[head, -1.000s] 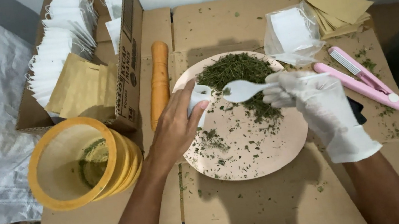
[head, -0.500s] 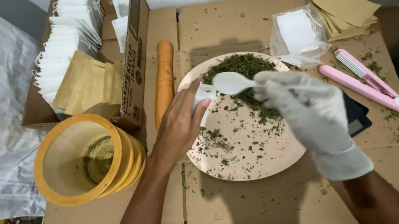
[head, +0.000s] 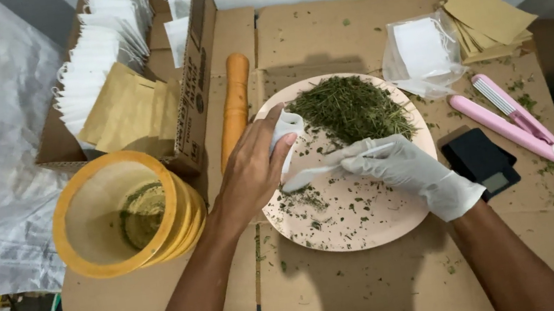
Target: Filling tea bags with dried leaves, weighing them on a scale, and grinding ingredients with a mortar and pestle.
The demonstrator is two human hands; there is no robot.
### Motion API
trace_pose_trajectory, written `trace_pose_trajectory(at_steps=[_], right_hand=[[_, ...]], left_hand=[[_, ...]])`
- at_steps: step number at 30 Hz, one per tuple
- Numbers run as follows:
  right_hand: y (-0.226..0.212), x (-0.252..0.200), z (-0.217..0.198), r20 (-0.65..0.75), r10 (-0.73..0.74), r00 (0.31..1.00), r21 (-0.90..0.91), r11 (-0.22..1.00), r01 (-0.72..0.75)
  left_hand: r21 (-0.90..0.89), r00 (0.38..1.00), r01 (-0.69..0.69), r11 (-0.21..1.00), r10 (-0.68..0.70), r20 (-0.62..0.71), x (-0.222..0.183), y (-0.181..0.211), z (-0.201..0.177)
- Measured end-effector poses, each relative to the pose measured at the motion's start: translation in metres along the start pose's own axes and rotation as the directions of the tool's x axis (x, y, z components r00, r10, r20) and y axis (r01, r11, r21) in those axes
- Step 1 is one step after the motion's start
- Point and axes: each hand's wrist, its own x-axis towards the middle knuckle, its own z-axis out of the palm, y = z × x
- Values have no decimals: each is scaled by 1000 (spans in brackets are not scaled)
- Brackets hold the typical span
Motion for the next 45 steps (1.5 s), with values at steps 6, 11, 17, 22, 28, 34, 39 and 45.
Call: trace_pose_trajectory(at_steps=[6, 11, 17, 22, 28, 34, 39, 45], right_hand=[[-6, -11, -15, 71, -171, 983, -71, 982, 176], [16, 10, -1, 13, -75, 997, -83, 994, 76], [7, 10, -4, -88, -46, 995, -117, 992, 35], [10, 6, -9, -88, -25, 996, -108, 994, 16], [-2, -9, -10, -116, -55, 992, -125, 991, 40], [31, 3, -11, -29, -135, 990, -107, 986, 131], [17, -4, -7, 30, -144, 989, -9, 989, 144], [27, -6, -19, 129, -160, 979, -102, 980, 173]], left_hand=[[-22, 1000, 7, 1000, -7, 28, 3, 5, -3], [-6, 1000, -11, 1000, 11, 6, 2, 4, -2], [20, 1000, -26, 999, 25, 14, 4, 9, -4], [5, 1000, -2, 1000, 2, 27, 5, 15, -8], [-4, 1000, -4, 1000, 4, 30, 3, 16, -7], [-5, 999, 5, 1000, -5, 54, 0, 11, -2], [-16, 998, 23, 1000, -22, 55, 4, 16, -7], [-19, 997, 35, 999, -33, 66, 5, 18, -10]])
